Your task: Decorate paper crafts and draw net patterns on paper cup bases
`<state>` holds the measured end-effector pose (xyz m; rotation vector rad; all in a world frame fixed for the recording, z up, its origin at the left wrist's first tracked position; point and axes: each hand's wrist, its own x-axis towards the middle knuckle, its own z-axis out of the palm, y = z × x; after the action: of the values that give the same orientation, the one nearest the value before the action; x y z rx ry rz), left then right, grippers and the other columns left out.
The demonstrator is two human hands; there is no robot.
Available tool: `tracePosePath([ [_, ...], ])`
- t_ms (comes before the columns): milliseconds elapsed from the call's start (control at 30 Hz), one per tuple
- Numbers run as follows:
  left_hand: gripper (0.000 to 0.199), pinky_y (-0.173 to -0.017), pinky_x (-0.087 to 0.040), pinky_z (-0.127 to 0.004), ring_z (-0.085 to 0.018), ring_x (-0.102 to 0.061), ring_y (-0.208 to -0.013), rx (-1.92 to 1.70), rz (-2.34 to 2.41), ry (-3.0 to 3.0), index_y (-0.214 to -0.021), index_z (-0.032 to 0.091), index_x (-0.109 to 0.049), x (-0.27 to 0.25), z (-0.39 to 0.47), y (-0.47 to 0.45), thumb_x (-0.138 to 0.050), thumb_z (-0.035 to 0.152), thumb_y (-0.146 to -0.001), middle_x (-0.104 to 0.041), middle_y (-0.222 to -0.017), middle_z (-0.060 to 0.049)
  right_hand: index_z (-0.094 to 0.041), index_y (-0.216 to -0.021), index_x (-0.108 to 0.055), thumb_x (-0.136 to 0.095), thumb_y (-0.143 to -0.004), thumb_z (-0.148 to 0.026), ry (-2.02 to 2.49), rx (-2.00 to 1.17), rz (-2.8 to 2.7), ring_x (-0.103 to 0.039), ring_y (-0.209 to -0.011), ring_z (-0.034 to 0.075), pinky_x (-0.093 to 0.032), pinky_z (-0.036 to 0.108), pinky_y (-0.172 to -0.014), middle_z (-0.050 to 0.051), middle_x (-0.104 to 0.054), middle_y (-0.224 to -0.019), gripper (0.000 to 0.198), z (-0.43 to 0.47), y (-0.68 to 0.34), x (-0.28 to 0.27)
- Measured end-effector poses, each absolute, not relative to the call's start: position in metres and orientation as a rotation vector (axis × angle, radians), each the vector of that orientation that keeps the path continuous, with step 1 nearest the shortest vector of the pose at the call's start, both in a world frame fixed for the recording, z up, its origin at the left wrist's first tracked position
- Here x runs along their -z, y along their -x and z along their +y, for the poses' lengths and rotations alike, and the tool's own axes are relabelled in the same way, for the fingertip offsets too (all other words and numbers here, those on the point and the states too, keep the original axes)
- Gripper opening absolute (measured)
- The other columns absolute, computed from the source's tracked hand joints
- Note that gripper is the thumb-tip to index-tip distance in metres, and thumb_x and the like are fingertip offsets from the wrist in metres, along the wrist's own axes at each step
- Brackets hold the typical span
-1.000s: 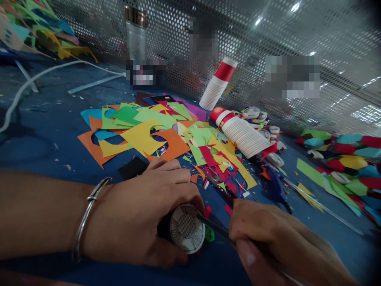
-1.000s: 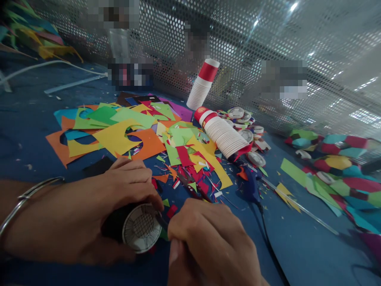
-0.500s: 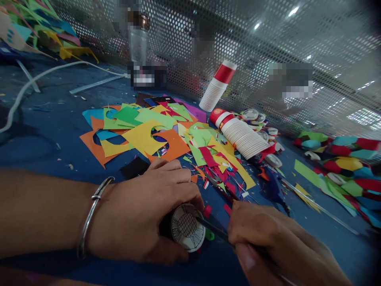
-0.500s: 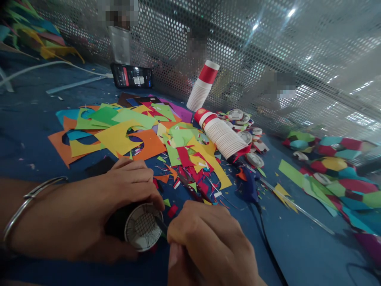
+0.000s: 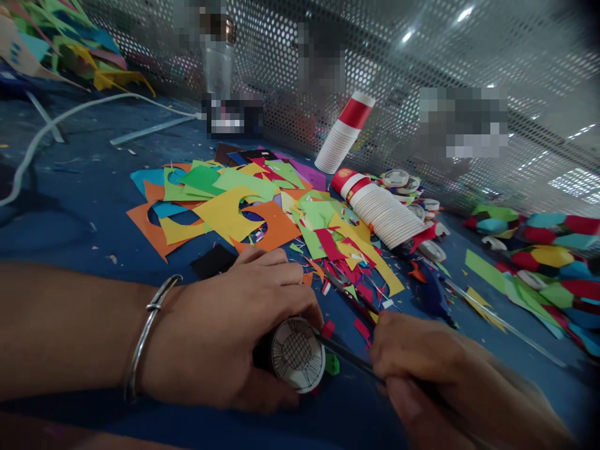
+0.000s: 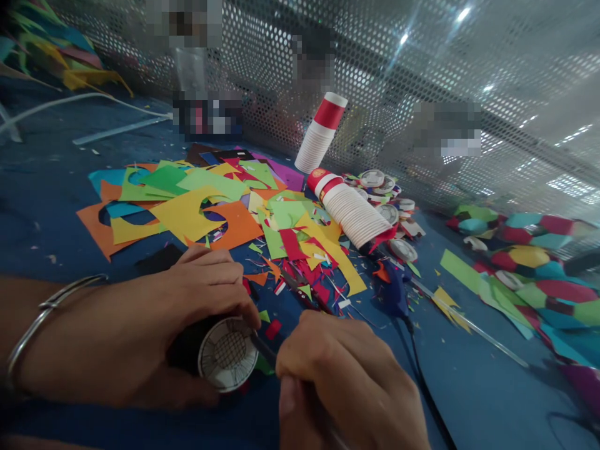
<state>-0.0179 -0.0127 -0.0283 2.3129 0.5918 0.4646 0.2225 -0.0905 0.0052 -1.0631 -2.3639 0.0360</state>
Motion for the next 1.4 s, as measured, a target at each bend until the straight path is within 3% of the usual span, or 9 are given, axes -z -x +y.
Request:
tracePosePath([
  [467,0.056,-0.096,-0.034,-0.042,-0.025,-0.058,-0.104,-0.452,0.649,-2.304,-0.109,0.026,-0.060,0.025,-0.014,0.016,-0.089,0.036,-0.062,-0.065,-0.109,0.003,-0.026,-0.080,-0.055,-0.052,-0.079,-0.007,1.127,-0.168,-2.202,-0.055,-0.050,0.011,-0.042,0.029,-0.052,-0.006,-0.058,-0.063,0.019,-0.090,-0.212,0.002],
  [700,0.057,-0.096,-0.034,-0.044,-0.027,-0.058,-0.105,-0.434,0.637,-2.297,-0.109,0.026,-0.058,0.024,-0.014,0.016,-0.089,0.037,-0.062,-0.065,-0.110,0.002,-0.026,-0.083,-0.057,-0.051,-0.078,-0.004,1.138,-0.063,-2.197,-0.060,-0.052,0.012,-0.044,0.030,-0.055,-0.007,-0.064,-0.064,0.023,-0.091,-0.211,0.002],
  [900,0.057,-0.097,-0.034,-0.044,-0.027,-0.058,-0.105,-0.429,0.646,-2.289,-0.108,0.025,-0.059,0.022,-0.015,0.016,-0.090,0.037,-0.061,-0.064,-0.110,0.002,-0.024,-0.080,-0.056,-0.048,-0.076,-0.003,0.985,0.077,-2.179,-0.060,-0.046,0.010,-0.041,0.027,-0.046,-0.006,-0.063,-0.060,0.023,-0.085,-0.213,0.009],
  [1133,0.052,-0.095,-0.034,-0.043,-0.026,-0.057,-0.104,-0.439,0.650,-2.298,-0.109,0.025,-0.058,0.024,-0.016,0.017,-0.087,0.033,-0.066,-0.064,-0.111,0.002,-0.026,-0.080,-0.054,-0.053,-0.081,-0.011,0.991,-0.030,-2.178,-0.057,-0.041,0.012,-0.040,0.029,-0.041,-0.006,-0.062,-0.058,0.015,-0.082,-0.214,0.014],
  [1333,0.056,-0.097,-0.034,-0.043,-0.026,-0.058,-0.103,-0.468,0.628,-2.280,-0.107,0.026,-0.058,0.024,-0.016,0.017,-0.089,0.035,-0.062,-0.065,-0.108,0.003,-0.025,-0.085,-0.059,-0.051,-0.080,-0.007,1.108,0.000,-2.156,-0.067,-0.053,0.014,-0.050,0.031,-0.053,-0.004,-0.069,-0.066,0.020,-0.087,-0.208,0.009],
  [1400,0.056,-0.097,-0.034,-0.043,-0.025,-0.058,-0.103,-0.477,0.627,-2.285,-0.107,0.026,-0.058,0.024,-0.016,0.017,-0.089,0.035,-0.062,-0.065,-0.108,0.003,-0.025,-0.084,-0.058,-0.050,-0.079,-0.006,1.092,0.034,-2.137,-0.067,-0.052,0.014,-0.048,0.031,-0.050,-0.003,-0.069,-0.065,0.022,-0.087,-0.207,0.009],
])
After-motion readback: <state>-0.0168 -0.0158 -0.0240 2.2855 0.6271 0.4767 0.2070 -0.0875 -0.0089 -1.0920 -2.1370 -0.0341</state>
